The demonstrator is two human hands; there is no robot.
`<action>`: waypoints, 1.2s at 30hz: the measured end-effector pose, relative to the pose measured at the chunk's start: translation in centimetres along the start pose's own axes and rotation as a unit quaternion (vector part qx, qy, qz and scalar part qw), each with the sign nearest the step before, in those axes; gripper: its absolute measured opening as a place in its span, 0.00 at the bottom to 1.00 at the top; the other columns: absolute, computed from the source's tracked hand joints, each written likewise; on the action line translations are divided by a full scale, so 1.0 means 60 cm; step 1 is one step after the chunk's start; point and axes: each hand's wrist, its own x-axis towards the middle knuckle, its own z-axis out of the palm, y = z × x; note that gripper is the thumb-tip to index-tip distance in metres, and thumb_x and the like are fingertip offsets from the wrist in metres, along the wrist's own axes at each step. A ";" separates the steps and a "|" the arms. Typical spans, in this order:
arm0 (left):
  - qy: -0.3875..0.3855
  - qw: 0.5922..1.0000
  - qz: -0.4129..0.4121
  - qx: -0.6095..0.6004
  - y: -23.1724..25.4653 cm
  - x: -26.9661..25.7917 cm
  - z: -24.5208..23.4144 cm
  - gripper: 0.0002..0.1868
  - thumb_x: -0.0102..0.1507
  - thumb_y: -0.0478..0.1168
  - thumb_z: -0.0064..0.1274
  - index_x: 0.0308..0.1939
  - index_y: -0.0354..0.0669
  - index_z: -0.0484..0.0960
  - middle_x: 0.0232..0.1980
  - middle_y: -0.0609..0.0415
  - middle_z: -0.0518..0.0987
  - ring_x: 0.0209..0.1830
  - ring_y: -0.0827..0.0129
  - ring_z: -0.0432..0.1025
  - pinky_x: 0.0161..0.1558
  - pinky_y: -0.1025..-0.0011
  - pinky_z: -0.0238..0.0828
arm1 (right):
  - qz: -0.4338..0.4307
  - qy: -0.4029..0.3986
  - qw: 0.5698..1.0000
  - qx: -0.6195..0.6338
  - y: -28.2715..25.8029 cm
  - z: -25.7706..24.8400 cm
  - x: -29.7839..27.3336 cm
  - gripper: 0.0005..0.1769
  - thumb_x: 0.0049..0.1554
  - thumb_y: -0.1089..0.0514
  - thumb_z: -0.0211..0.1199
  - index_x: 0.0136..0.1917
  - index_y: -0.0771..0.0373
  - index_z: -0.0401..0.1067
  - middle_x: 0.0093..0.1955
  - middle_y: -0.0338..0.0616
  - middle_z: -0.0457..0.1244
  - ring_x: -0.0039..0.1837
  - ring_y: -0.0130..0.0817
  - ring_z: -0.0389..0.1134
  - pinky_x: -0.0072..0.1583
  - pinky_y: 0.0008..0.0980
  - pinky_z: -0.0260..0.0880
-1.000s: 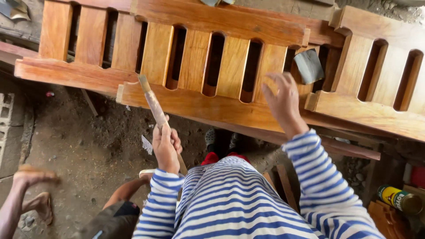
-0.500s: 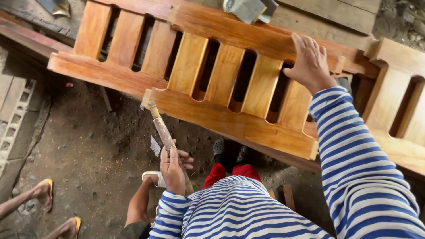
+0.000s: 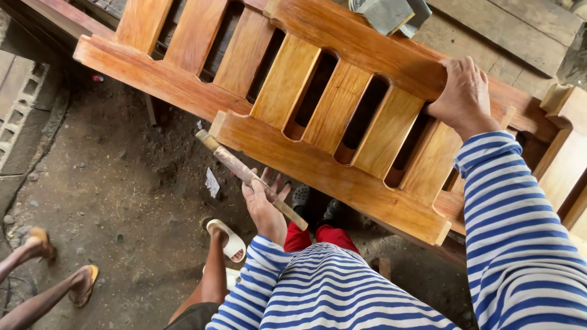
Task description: Sanding wooden furniture parts and applying finish to joints
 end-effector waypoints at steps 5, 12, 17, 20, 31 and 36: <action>0.058 0.993 -0.016 -0.104 -0.008 0.026 0.030 0.23 0.71 0.49 0.35 0.70 0.53 0.65 0.59 0.45 0.77 0.57 0.55 0.75 0.50 0.47 0.77 | 0.034 0.013 0.999 -0.011 -0.019 -0.047 -0.023 0.37 0.36 0.65 0.71 0.58 0.72 0.62 0.57 0.60 0.53 0.45 0.67 0.64 0.43 0.60 0.70; 0.106 0.991 -0.044 -0.063 -0.015 0.026 0.030 0.19 0.70 0.51 0.36 0.62 0.56 0.71 0.41 0.53 0.70 0.34 0.68 0.65 0.42 0.60 0.68 | -0.046 0.098 0.987 -0.121 -0.035 -0.126 -0.091 0.46 0.35 0.51 0.76 0.64 0.68 0.64 0.56 0.56 0.62 0.53 0.55 0.64 0.58 0.51 0.64; 0.104 0.991 -0.051 -0.073 -0.014 0.031 0.045 0.18 0.69 0.50 0.36 0.61 0.53 0.66 0.37 0.56 0.65 0.28 0.70 0.60 0.32 0.65 0.63 | -0.096 0.194 0.963 -0.163 -0.066 -0.202 -0.151 0.49 0.37 0.57 0.77 0.70 0.63 0.62 0.56 0.54 0.63 0.57 0.52 0.64 0.61 0.49 0.59; 0.119 0.990 -0.046 -0.067 -0.013 0.028 0.064 0.21 0.70 0.49 0.36 0.65 0.49 0.68 0.35 0.56 0.66 0.26 0.72 0.60 0.32 0.65 0.66 | -0.112 0.242 0.940 -0.212 -0.091 -0.253 -0.180 0.49 0.35 0.55 0.76 0.71 0.62 0.68 0.59 0.51 0.65 0.58 0.54 0.66 0.61 0.49 0.58; 0.121 0.986 -0.075 -0.092 0.001 0.031 0.092 0.16 0.71 0.43 0.34 0.60 0.42 0.67 0.54 0.44 0.73 0.37 0.55 0.71 0.41 0.46 0.80 | -0.147 0.300 0.911 -0.241 -0.187 -0.337 -0.228 0.44 0.48 0.67 0.73 0.78 0.65 0.71 0.60 0.53 0.62 0.57 0.56 0.63 0.64 0.52 0.58; 0.107 0.986 -0.097 -0.080 0.035 0.018 0.103 0.15 0.72 0.45 0.37 0.57 0.42 0.67 0.52 0.41 0.74 0.41 0.53 0.75 0.50 0.43 0.80 | -0.103 0.316 0.915 -0.229 -0.184 -0.308 -0.248 0.41 0.52 0.62 0.78 0.76 0.62 0.67 0.60 0.53 0.57 0.58 0.52 0.61 0.50 0.51 0.63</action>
